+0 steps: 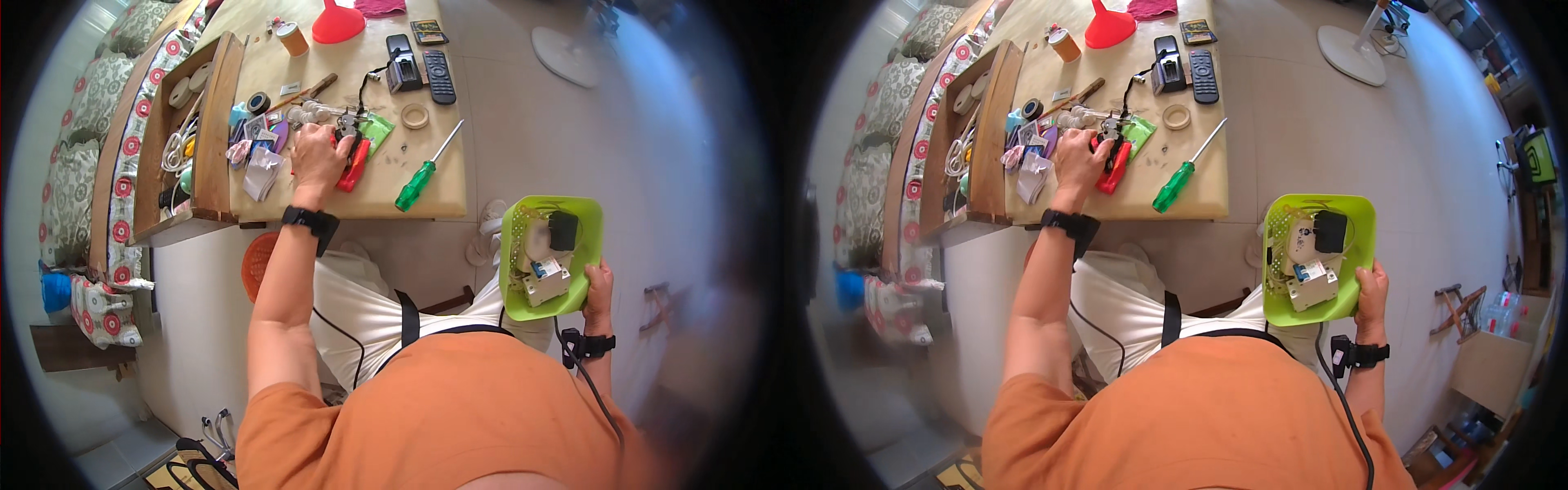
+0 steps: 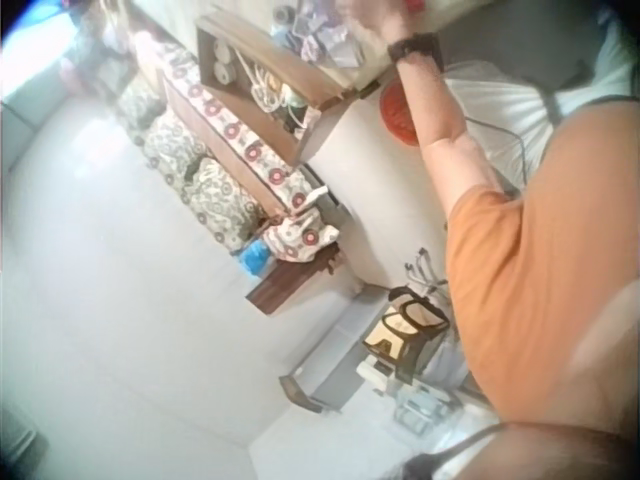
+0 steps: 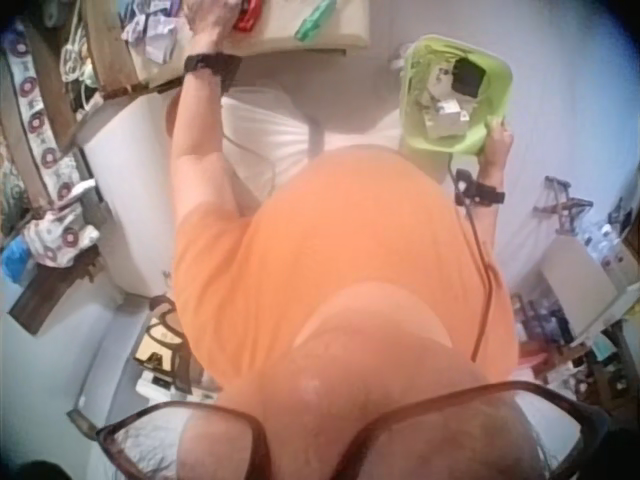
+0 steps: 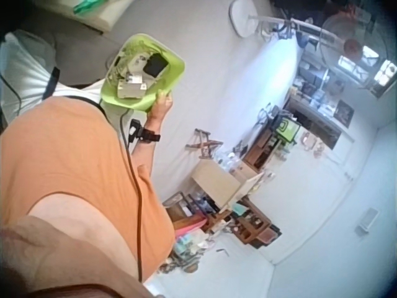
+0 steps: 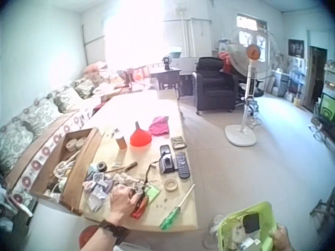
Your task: The person uses a screwdriver to disassemble a white electrical plug, handles the internal wiring and contacts, then places the parts into a green plastic colander before sorting through other small items in a drawer.
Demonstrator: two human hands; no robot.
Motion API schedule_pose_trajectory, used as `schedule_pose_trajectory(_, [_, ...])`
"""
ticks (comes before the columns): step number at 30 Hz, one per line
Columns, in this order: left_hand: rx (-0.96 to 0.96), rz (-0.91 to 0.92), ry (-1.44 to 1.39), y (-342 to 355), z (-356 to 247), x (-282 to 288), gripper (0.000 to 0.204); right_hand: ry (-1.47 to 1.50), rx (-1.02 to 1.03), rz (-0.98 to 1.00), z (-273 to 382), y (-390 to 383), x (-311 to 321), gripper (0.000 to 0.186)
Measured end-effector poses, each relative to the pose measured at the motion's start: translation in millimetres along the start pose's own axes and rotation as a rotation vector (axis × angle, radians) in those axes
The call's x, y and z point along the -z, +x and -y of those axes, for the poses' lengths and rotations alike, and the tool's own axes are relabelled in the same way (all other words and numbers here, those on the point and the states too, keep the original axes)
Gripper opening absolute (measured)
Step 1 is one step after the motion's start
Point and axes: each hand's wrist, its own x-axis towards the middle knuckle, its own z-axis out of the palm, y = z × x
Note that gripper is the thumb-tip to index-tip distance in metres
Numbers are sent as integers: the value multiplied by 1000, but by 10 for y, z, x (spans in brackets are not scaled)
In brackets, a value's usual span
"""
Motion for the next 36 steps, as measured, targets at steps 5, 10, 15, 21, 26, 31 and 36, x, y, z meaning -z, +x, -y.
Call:
schedule_pose_trajectory(5, [137, 167, 135, 200, -150, -71, 46, 24, 2, -31, 13, -40, -16, 29])
schedule_pose_trajectory(10, [292, 266, -212, 390, 181, -231, 38, 31, -6, -17, -55, -10, 67, 30])
schedule_pose_trajectory(15, [504, 322, -741, 504, 429, -288, 16, 40, -18, -34, -30, -11, 71, 30])
schedule_pose_trajectory(21, [633, 263, -1104, 526, 559, -129, 10, 56, -14, -20, -7, -13, 39, 32])
schedule_pose_trajectory(26, [453, 415, -1234, 599, 576, 130, 9, 45, -20, -27, -66, 1, 95, 32])
schedule_pose_trajectory(31, [344, 443, -1373, 681, 515, 414, 10, 15, -24, -22, -46, -4, 102, 31])
schedule_pose_trajectory(36, [319, 363, -1446, 677, 574, 428, 12, 52, -25, -22, -3, -6, 36, 31])
